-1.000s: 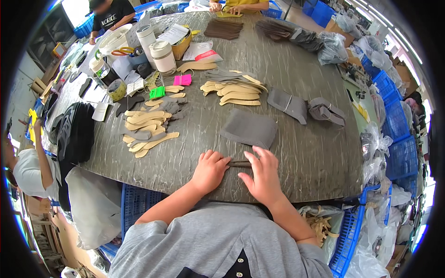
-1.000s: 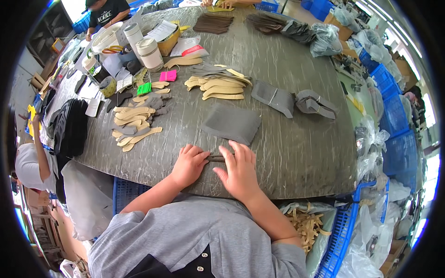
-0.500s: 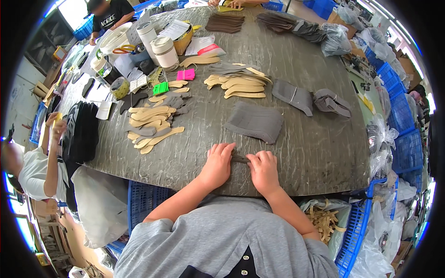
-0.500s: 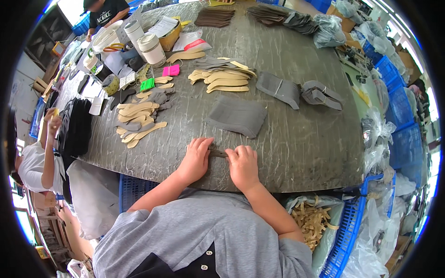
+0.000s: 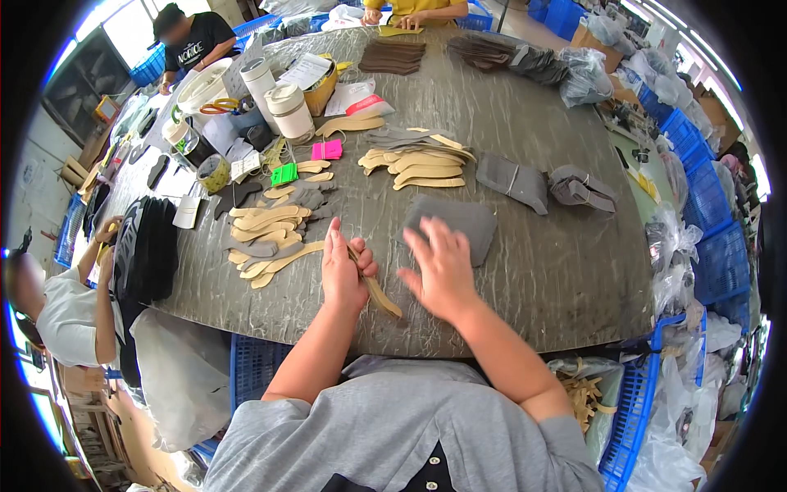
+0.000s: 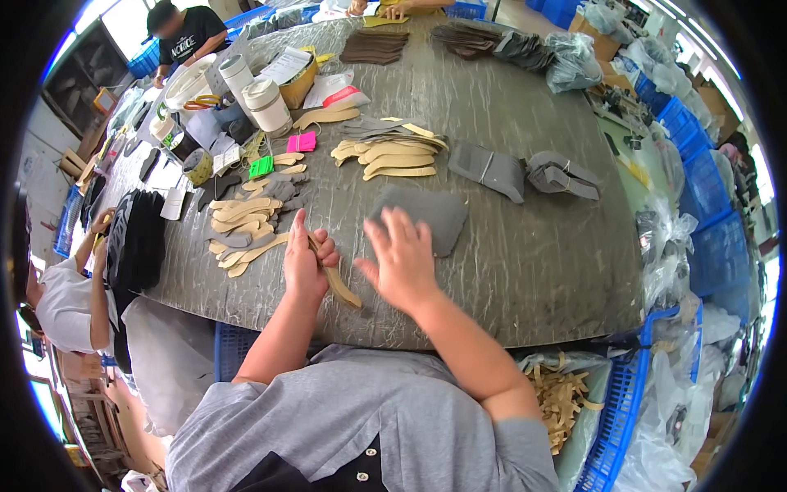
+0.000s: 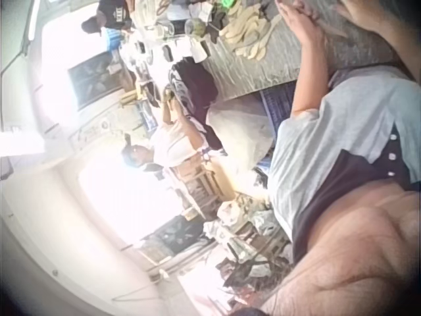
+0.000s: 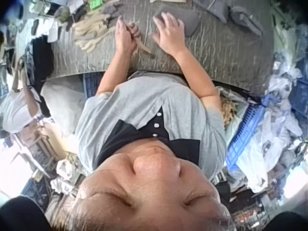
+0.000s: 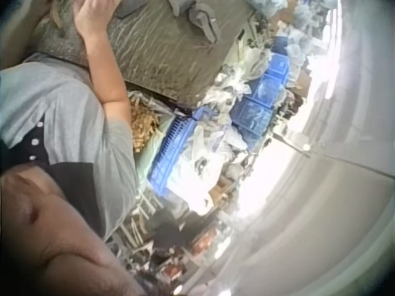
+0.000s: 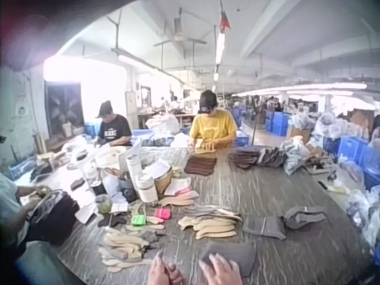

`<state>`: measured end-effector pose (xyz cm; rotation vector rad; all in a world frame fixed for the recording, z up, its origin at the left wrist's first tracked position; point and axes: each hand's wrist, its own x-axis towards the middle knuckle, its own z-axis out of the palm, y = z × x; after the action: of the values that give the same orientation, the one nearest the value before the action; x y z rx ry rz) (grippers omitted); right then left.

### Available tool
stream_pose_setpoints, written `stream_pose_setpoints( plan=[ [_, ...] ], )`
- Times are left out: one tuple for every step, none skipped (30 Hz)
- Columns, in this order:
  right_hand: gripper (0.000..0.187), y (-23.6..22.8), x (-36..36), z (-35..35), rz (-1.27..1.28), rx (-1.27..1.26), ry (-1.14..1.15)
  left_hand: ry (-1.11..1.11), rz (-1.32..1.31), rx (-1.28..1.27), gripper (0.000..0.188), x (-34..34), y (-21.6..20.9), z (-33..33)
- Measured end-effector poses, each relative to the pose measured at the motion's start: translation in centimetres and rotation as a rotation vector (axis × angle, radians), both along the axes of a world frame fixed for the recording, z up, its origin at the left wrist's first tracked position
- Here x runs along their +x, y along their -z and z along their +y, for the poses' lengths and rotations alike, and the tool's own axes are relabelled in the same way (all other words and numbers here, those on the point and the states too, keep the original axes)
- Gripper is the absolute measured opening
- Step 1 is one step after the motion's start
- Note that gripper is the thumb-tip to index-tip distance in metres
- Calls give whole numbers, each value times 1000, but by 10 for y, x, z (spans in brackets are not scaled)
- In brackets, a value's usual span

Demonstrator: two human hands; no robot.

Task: The person sorts and stacks gray fabric pieces on a table in a workshop. They pick up individual pieces, align them, and place them into a neat pile. The person also handles a plastic bag, placing a stack of the fabric pieces inside it before continuing to sort more pieces.

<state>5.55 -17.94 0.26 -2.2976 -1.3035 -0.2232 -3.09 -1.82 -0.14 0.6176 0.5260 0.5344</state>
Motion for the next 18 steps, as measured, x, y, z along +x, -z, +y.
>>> stream_pose_setpoints(
  plan=[
    [72, 10, 17, 7, -110, -97, 64, 24, 43, 0, 37, -1, -8, -2],
    [81, 15, 28, 13, -221, -193, 120, 40, 84, -1, 36, -3, -12, -2],
    [88, 12, 34, 16, -131, -313, 108, 96, 79, 57, 33, -7, -12, -5],
    [94, 7, 39, 18, -40, -431, 96, 168, 71, 56, 31, -11, -9, -4],
    [101, 3, 41, 18, 49, -551, 83, 239, 61, 54, 30, -14, -7, -3],
    [103, 4, 40, 15, 26, -562, 67, 312, 50, 52, 29, -18, -5, -2],
    [105, 6, 36, 11, 3, -573, 52, 297, 53, 55, 26, -22, -5, -1],
    [106, 7, 32, 8, -26, -584, 37, 305, 38, 45, 25, -26, -3, 1],
    [108, 9, 28, 6, -28, -592, 33, 314, 23, 35, 25, -30, 1, 5],
    [109, 10, 23, 5, -29, -599, 30, 325, 9, 25, 25, -32, 3, 8],
    [110, 12, 19, 2, -31, -610, 26, 341, 8, 48, 23, -34, 4, 9],
    [111, 12, 15, -2, -22, -555, 30, 358, 7, 71, 22, -35, 4, 10],
    [112, 12, 11, -6, -13, -499, 34, 376, 7, 95, 21, -35, 4, 10],
    [112, 13, 6, -10, 2, -443, 38, 392, 9, 115, 20, -37, 2, 7],
    [112, 14, 0, -13, -4, -477, 7, 407, 11, 135, 20, -38, -4, 3],
    [112, 15, -7, -15, -10, -511, -24, 424, 12, 155, 20, -39, -6, 1],
    [111, 15, -13, -18, -18, -545, -56, 453, 2, 173, 21, -41, -4, 0],
    [112, 13, -18, -22, 3, -560, -76, 483, -8, 191, 22, -42, 0, 0]
  ],
)
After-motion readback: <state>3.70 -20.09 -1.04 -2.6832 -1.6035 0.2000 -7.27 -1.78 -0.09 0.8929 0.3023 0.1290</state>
